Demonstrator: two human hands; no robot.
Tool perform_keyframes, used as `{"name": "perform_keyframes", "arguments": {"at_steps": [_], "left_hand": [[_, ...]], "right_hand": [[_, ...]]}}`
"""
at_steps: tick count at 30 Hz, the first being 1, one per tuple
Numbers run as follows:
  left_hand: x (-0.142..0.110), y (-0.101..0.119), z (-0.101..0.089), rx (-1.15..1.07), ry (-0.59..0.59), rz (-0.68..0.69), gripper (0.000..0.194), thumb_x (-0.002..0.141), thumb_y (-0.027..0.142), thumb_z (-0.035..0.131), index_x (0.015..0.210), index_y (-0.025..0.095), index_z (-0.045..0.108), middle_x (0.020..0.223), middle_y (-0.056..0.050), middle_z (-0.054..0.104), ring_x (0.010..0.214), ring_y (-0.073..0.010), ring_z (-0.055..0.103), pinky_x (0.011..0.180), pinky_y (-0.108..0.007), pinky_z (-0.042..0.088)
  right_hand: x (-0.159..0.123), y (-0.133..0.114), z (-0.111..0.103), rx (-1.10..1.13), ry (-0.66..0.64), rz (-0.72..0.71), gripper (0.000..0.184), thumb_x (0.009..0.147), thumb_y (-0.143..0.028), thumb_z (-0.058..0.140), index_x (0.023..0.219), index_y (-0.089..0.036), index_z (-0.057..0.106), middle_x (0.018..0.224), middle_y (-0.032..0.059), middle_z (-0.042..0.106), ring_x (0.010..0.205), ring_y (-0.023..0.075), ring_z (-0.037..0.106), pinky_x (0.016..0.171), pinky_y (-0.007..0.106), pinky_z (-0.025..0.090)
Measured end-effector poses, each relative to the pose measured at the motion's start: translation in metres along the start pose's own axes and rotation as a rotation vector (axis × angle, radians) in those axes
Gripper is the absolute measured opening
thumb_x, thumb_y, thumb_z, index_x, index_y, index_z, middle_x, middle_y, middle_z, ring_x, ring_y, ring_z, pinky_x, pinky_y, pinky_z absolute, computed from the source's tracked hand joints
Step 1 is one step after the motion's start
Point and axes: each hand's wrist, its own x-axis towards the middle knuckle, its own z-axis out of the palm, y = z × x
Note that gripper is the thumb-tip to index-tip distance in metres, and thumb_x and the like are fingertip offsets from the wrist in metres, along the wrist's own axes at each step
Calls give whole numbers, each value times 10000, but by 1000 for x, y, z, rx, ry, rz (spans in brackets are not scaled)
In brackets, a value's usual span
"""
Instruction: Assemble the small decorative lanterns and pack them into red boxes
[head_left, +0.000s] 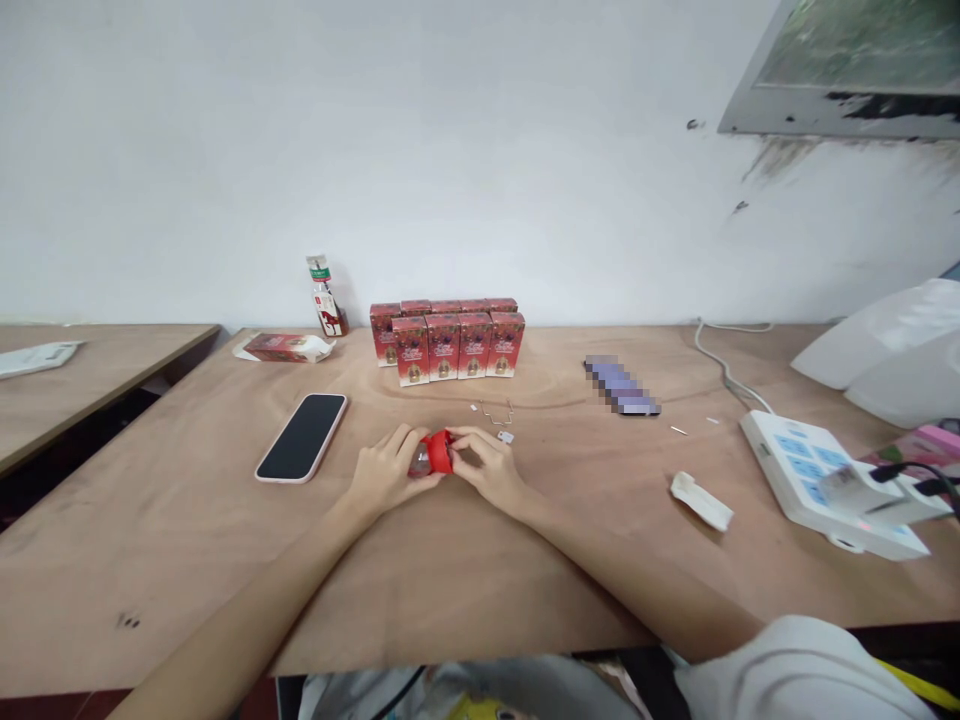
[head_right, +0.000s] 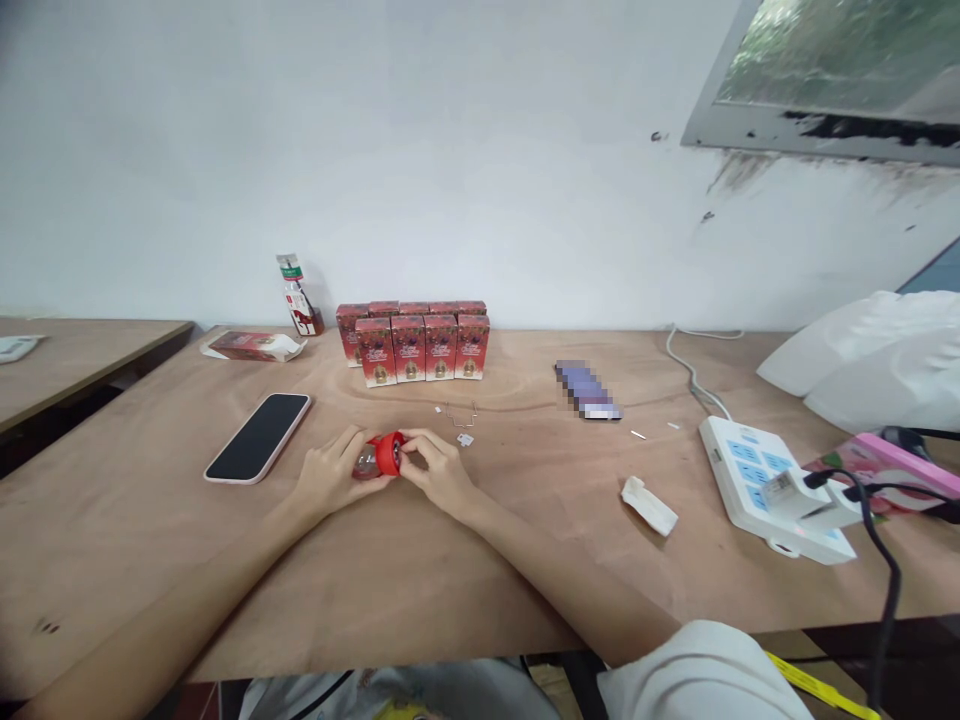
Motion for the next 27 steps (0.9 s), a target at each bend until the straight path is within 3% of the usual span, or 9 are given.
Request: {"name": "perform_keyframes", "arguments": {"at_steps": [6, 12, 20, 27], "left_hand": [[1, 2, -1, -1, 1, -32, 382, 804, 474, 580, 1060, 190, 570, 903, -59, 673, 790, -196, 677, 508, -219, 431], [2, 3, -1, 9, -8, -64, 403, 797, 516, 574, 1043, 196, 580, 897, -55, 678, 785, -195, 676, 528, -222, 436], [2, 4, 2, -32, 21, -91, 395, 777, 495, 615, 1030, 192, 591, 843, -50, 665, 746, -200, 674, 509, -228, 435], [3, 3, 3, -77, 26, -204, 415, 748, 500, 652, 1021, 196, 576, 907, -42, 694, 749, -193, 684, 530, -230, 451]], "right_hand": [[2, -3, 0, 42, 32, 19, 113, 857, -216, 501, 798, -229, 596, 959, 68, 715, 890, 175, 685, 790, 316, 550], [5, -3, -4, 99, -15, 105, 100, 858, -237, 540, 794, -233, 616, 984, 58, 715, 913, 180, 683, 820, 329, 540], [4, -2, -1, 58, -18, 92, 111, 868, -223, 495, 792, -229, 576, 963, 63, 670, 909, 176, 650, 806, 330, 528], [4, 5, 2, 191, 41, 245, 112, 879, -311, 512, 811, -227, 540, 879, 49, 618, 807, 160, 628, 716, 299, 543]]}}
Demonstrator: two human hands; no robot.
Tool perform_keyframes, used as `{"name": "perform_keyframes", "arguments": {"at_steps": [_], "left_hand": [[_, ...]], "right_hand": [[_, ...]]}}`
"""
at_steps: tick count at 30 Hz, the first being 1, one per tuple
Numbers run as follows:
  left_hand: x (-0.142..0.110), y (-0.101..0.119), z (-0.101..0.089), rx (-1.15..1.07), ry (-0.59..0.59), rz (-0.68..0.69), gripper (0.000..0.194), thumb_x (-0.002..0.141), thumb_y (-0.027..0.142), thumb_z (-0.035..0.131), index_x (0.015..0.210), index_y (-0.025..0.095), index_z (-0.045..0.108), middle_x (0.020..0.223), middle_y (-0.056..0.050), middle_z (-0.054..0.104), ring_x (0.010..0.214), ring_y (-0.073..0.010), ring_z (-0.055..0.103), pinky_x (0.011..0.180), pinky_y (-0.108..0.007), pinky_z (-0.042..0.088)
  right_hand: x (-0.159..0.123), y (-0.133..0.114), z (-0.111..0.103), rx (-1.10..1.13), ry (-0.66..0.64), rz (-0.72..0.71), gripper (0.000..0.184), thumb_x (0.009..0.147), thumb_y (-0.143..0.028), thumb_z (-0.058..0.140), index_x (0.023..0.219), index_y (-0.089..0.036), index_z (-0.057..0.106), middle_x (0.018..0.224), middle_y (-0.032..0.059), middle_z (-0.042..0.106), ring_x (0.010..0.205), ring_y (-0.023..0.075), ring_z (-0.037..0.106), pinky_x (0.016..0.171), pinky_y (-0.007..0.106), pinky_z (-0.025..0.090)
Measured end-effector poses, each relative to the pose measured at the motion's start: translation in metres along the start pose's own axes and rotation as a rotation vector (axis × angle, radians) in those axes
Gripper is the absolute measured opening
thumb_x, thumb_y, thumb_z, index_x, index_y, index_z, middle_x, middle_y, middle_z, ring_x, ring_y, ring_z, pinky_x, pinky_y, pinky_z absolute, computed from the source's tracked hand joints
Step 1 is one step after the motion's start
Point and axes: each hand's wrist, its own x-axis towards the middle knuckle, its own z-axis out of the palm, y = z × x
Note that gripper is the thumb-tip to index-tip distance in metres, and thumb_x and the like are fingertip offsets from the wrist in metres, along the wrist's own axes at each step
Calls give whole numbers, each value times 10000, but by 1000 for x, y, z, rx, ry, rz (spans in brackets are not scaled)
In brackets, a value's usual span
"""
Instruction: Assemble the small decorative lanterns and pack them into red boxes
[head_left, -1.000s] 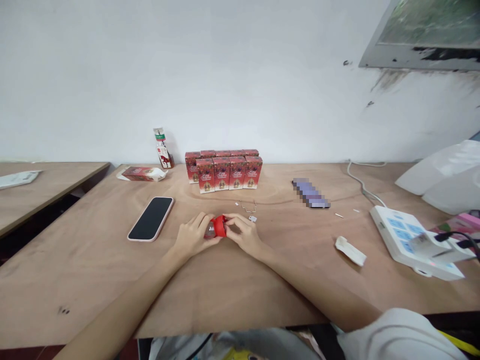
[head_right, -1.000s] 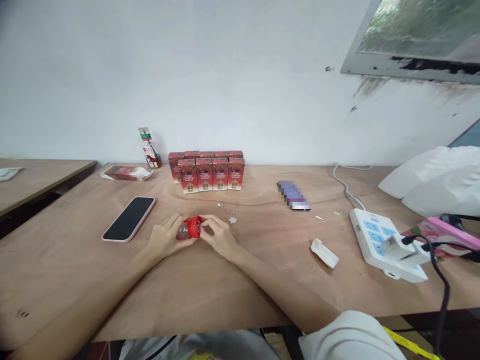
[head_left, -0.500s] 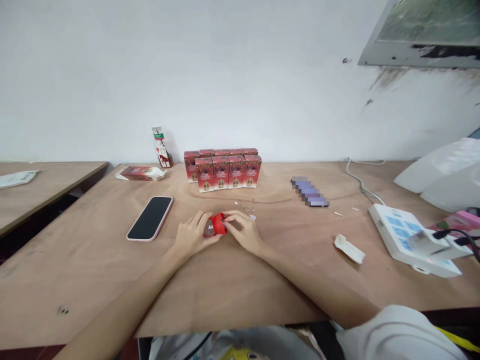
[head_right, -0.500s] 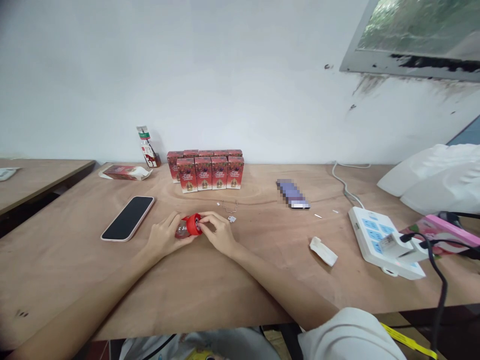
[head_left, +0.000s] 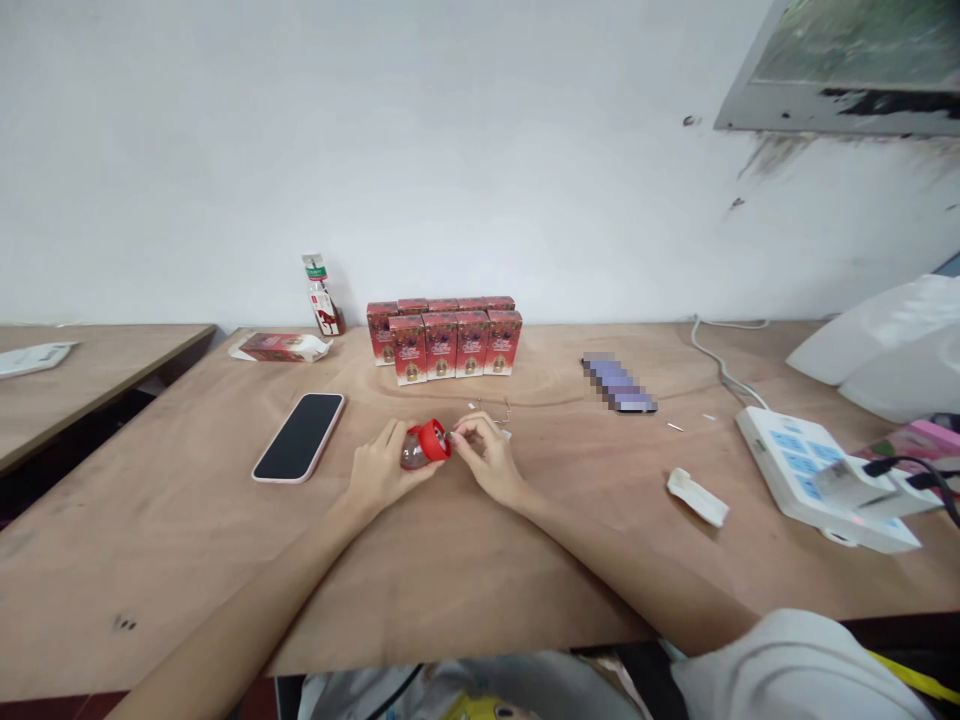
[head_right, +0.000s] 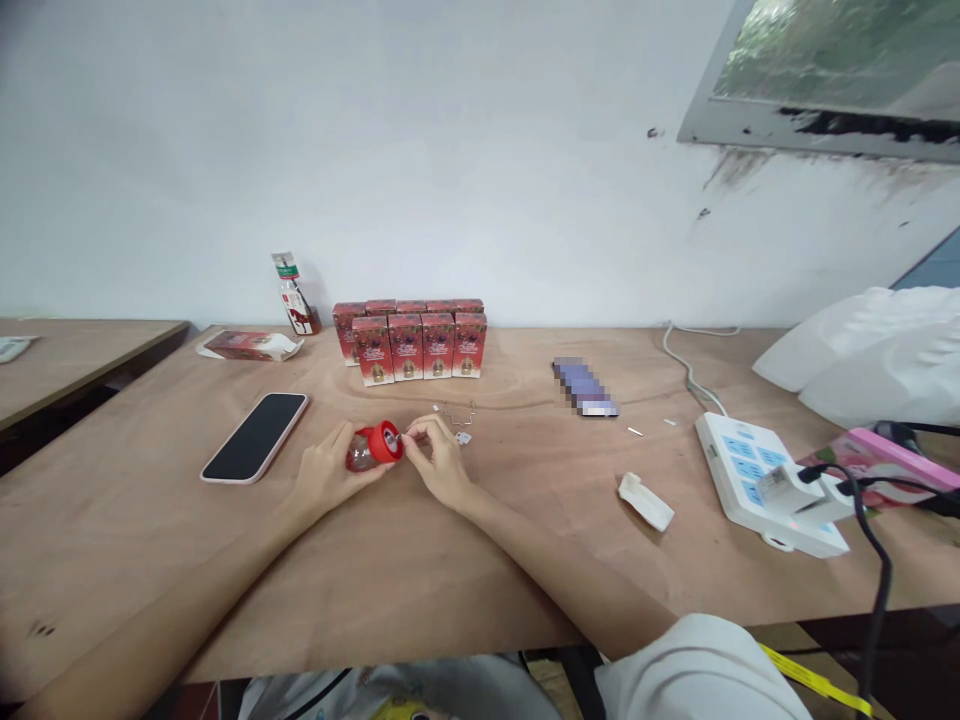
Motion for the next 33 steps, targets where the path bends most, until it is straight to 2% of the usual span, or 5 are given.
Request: {"name": "perform_keyframes", "arguments": {"at_steps": [7, 23, 27, 30, 33], "left_hand": [[2, 2, -3, -24, -1, -54, 430, 726, 517, 674, 994, 199, 566, 934, -40, 703, 796, -209, 696, 544, -241, 467], [15, -10, -27, 153, -123, -223, 435, 782, 401, 613, 1166, 205, 556, 1082, -62, 669, 859, -230, 670, 556, -258, 420], [19, -16, -34, 237, -188, -224, 428, 811, 373, 582, 1224, 260, 561, 1142, -67, 630, 887, -237, 657, 556, -268, 415], [20, -20, -34, 303, -207, -71, 399, 823, 310, 580, 1219, 260, 590, 1115, -86, 641, 916, -256, 648, 706, -331, 459], [19, -25, -30, 337, -194, 87, 363, 824, 243, 582, 1184, 264, 623, 1100, -106, 653, 964, -279, 631, 861, -432, 427]], "right_hand": [[1, 21, 6, 86, -72, 289, 147, 869, -346, 470, 778, -241, 421, 697, -10, 628, 611, 153, 648, 608, 303, 549], [4, 13, 1, -114, -182, 304, 108, 766, -101, 527, 803, -197, 561, 764, 1, 649, 702, 138, 630, 715, 301, 525], [2, 0, -1, -300, -287, 180, 168, 822, -158, 535, 978, -173, 597, 991, 82, 664, 923, 205, 615, 858, 399, 499], [0, -12, -2, -530, -470, -27, 333, 868, -243, 537, 1186, -142, 544, 1320, 158, 538, 1210, 284, 490, 989, 489, 420], [-1, -17, -2, -607, -588, -104, 413, 895, -293, 521, 1278, -141, 490, 1440, 152, 434, 1333, 283, 382, 1064, 493, 359]]}}
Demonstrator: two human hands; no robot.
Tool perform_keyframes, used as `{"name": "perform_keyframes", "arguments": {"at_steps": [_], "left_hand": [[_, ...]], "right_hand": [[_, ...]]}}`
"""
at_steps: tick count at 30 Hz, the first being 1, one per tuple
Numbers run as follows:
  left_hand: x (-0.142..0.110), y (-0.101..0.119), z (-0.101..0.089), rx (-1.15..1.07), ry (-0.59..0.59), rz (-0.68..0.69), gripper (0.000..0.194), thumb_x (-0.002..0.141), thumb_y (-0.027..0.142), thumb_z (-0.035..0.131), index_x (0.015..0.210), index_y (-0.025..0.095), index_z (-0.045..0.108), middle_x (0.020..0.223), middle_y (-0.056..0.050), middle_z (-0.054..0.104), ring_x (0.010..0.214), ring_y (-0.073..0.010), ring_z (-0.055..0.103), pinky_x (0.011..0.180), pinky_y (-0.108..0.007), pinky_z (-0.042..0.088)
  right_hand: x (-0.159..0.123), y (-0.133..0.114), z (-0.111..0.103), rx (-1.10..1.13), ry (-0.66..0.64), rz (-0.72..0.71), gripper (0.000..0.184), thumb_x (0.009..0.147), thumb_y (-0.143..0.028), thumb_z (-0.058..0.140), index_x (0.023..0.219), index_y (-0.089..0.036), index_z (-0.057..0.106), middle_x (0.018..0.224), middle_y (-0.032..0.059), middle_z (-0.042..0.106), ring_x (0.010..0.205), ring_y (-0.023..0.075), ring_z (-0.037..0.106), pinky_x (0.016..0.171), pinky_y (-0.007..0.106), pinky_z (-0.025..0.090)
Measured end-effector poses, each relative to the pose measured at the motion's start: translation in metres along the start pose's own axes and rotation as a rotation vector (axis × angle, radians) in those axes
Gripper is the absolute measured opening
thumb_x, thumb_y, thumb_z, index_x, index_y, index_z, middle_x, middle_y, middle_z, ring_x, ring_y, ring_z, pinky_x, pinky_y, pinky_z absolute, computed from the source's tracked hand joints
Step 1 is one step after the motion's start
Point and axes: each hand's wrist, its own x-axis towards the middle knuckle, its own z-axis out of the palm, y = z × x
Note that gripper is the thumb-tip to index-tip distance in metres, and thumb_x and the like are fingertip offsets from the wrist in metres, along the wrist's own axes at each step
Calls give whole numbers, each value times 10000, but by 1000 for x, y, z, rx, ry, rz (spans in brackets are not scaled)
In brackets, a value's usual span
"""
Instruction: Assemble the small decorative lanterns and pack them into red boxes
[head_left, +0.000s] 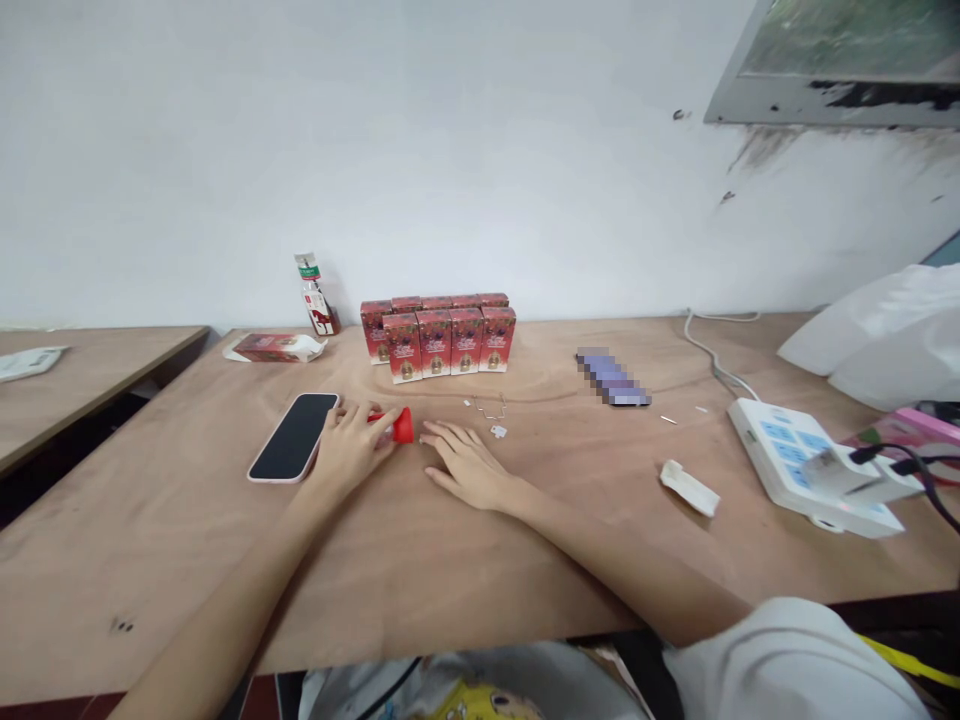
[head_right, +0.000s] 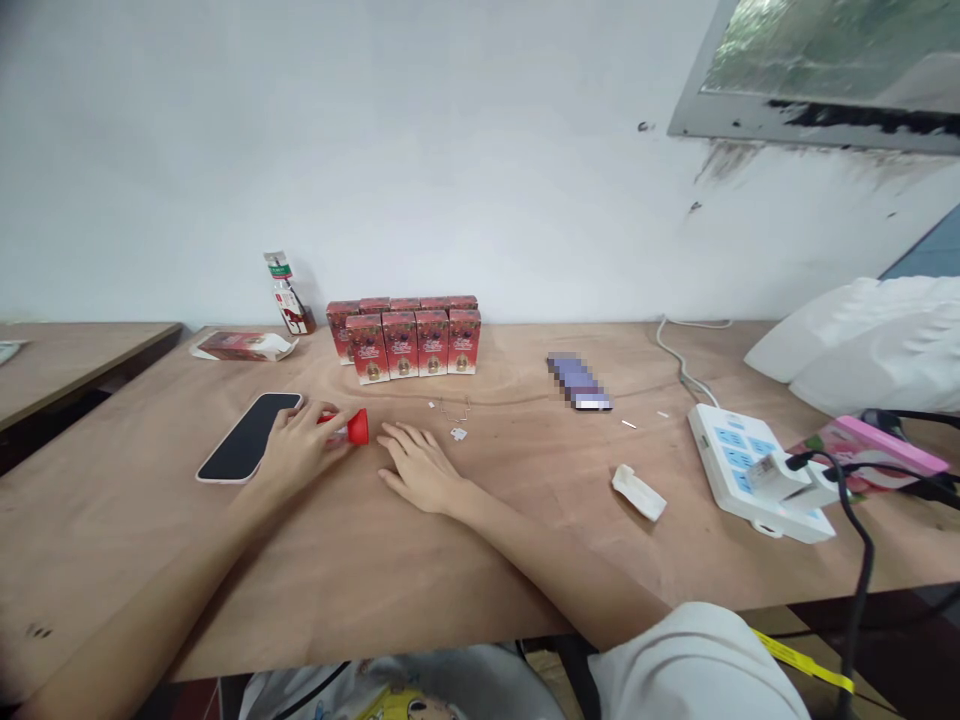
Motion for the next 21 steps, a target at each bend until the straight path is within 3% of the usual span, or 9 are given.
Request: {"name": "perform_keyframes", "arguments": {"at_steps": [5, 15, 21], "left_hand": [[0, -2, 7, 15, 77, 99, 383, 831, 177, 547, 1189, 293, 619, 1070, -116, 671, 1001, -306, 604, 876, -506, 385], [-2, -4, 11, 48, 176, 88, 367, 847, 108, 465, 1116, 261, 662, 1117, -155, 650, 1022, -323, 577, 871, -539, 368], [16, -5, 9, 141, 188, 164, 336, 853, 58, 428, 962, 224, 699, 1150, -161, 629, 1121, -318, 530, 940, -599, 345]], "right_hand": [[1, 1, -1, -24, -64, 24, 449, 920, -330, 479, 1321, -129, 463, 1444, 161, 430, 1358, 276, 362, 1089, 483, 341], [1, 4, 3, -7, -44, -1, 466, 921, -303, 479, 1347, -124, 422, 1466, 174, 382, 1366, 268, 353, 1100, 475, 341], [24, 11, 3, -83, 15, -123, 255, 916, -311, 523, 1116, -170, 594, 1261, 128, 549, 1139, 243, 523, 961, 407, 448]]}}
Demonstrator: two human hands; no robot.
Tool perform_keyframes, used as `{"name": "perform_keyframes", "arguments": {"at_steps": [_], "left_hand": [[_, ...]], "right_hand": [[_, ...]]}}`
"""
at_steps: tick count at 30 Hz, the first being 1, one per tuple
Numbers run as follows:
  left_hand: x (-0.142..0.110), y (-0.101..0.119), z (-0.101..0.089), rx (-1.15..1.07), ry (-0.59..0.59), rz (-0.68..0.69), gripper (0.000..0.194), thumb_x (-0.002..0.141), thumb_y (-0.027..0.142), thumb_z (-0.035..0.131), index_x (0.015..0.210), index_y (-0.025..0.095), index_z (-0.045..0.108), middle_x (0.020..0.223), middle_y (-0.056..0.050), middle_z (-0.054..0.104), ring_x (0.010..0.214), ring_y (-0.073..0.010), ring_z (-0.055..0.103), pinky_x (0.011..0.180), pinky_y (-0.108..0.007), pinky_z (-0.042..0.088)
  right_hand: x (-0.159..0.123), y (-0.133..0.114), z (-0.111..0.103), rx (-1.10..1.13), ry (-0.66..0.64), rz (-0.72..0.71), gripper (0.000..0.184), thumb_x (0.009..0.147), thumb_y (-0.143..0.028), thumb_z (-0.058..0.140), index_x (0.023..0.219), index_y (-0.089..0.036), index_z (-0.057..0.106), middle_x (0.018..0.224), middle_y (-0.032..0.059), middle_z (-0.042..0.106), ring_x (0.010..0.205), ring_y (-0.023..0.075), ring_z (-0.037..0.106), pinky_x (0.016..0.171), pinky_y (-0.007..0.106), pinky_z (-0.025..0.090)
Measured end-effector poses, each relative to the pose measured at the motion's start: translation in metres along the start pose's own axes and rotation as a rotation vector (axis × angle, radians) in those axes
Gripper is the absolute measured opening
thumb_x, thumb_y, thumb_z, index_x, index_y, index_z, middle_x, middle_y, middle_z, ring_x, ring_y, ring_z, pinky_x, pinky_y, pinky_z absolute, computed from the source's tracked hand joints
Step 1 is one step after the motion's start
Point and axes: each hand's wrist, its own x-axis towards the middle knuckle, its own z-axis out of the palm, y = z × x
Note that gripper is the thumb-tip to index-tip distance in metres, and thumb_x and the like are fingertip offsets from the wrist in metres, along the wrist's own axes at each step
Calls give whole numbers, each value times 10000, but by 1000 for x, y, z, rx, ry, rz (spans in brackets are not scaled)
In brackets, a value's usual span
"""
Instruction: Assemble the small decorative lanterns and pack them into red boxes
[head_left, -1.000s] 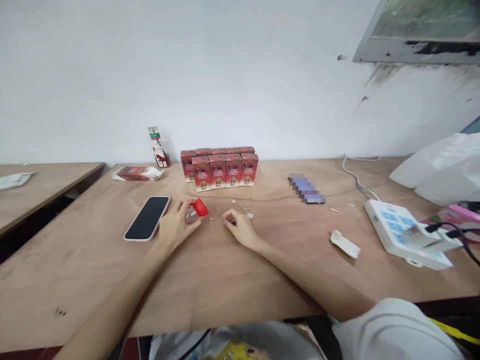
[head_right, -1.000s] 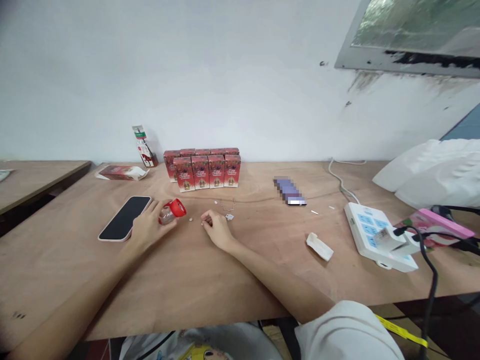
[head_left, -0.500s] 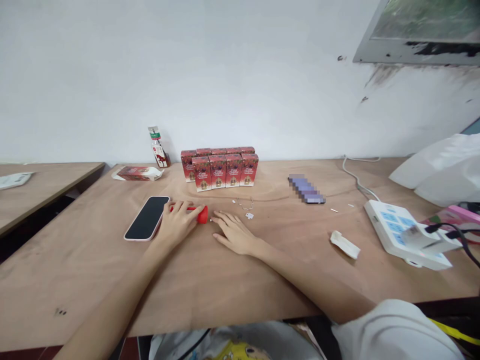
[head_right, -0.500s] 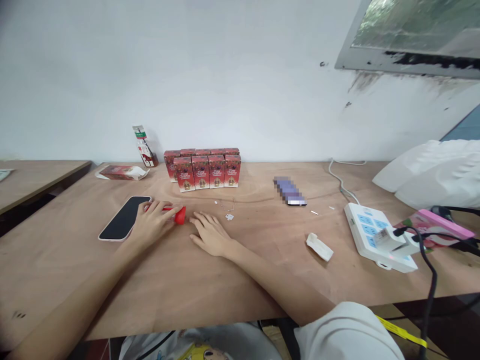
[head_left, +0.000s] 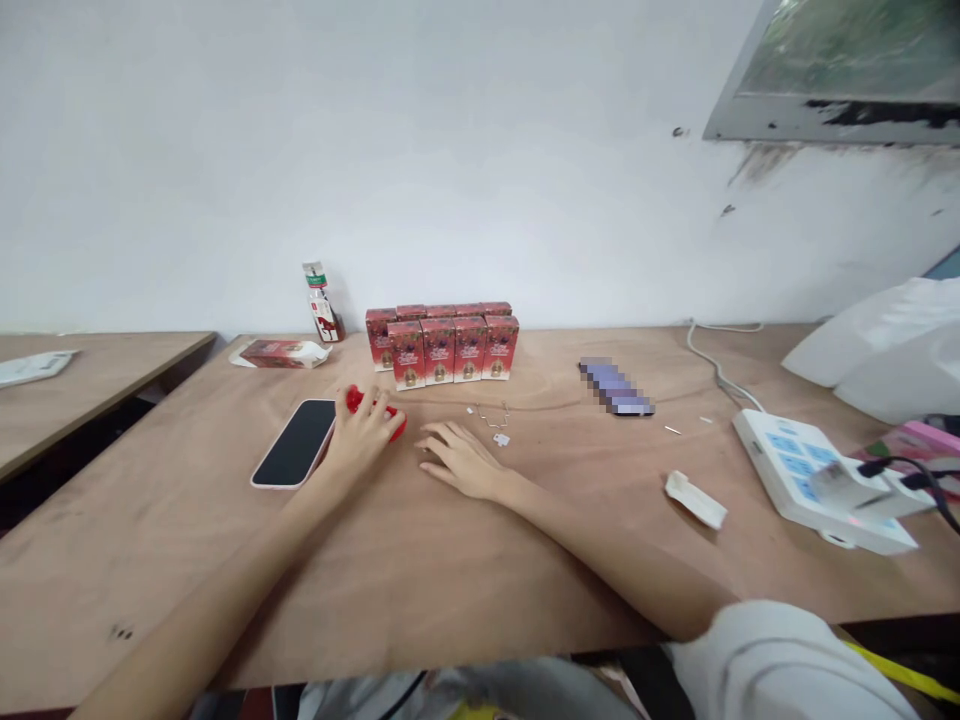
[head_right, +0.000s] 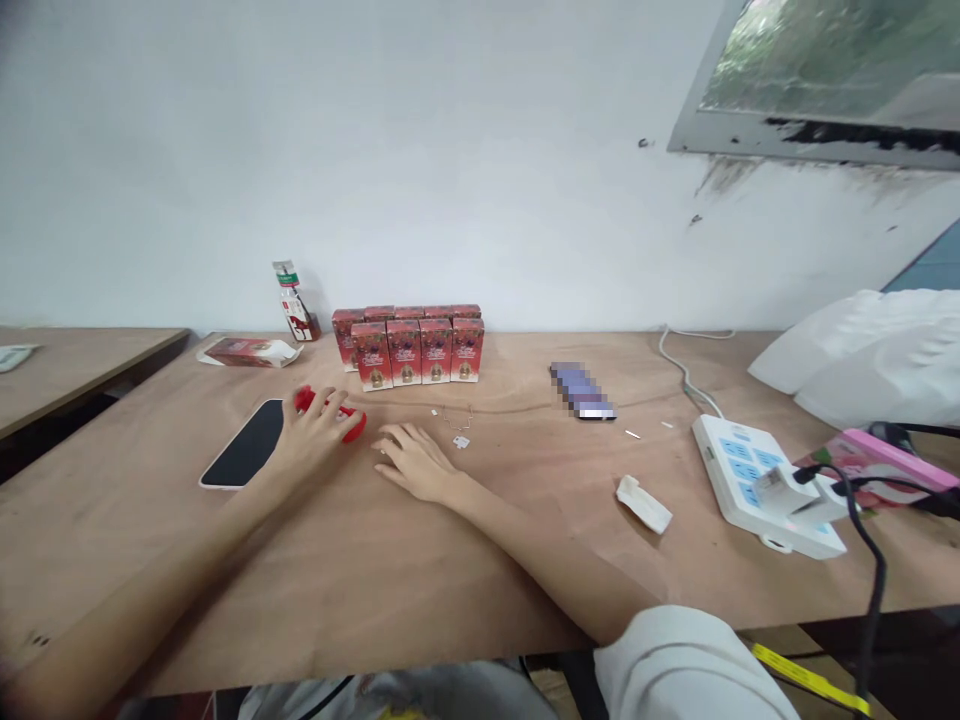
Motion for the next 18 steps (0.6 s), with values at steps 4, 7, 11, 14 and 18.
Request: {"name": "perform_keyframes", "arguments": {"at_steps": [4, 7, 11, 14, 18], "left_hand": [[19, -3, 12, 164, -113, 198, 331, 824, 18, 425, 917, 149, 714, 1084, -174, 644, 1144, -294, 514, 1008, -545, 357], [28, -4, 25, 270, -180, 281, 368, 800, -1, 422, 964, 144, 718, 1140, -160, 635, 1201, -282, 479, 1064, -529, 329], [33, -7, 44, 136, -209, 263, 406, 787, 13, 452, 1014, 224, 713, 1199, -95, 628, 1278, -256, 434, 1119, -537, 274], [38, -10, 54, -100, -223, 191, 421, 806, 44, 447, 1076, 251, 694, 1220, -87, 625, 1306, -252, 426, 1142, -548, 239], [47, -10, 60, -181, -231, 178, 502, 787, 35, 401, 1151, 268, 657, 1166, -88, 654, 1288, -252, 454, 1125, -561, 274]], "right_hand": [[18, 8, 1, -89, -40, -14, 162, 920, -299, 528, 951, -170, 621, 1017, 91, 609, 949, 198, 569, 845, 340, 463], [21, 14, 2, -200, -86, -2, 140, 931, -284, 515, 943, -177, 604, 966, 68, 611, 924, 179, 571, 824, 297, 448], [13, 22, -1, -314, -119, 44, 134, 942, -243, 485, 941, -162, 592, 965, 86, 627, 936, 198, 582, 845, 310, 439], [7, 25, -4, -369, -107, 120, 143, 944, -206, 455, 966, -150, 585, 990, 126, 638, 951, 237, 591, 849, 353, 442], [7, 28, -5, -418, -114, 181, 142, 934, -194, 461, 970, -149, 591, 974, 151, 660, 959, 257, 608, 833, 351, 454]]}}
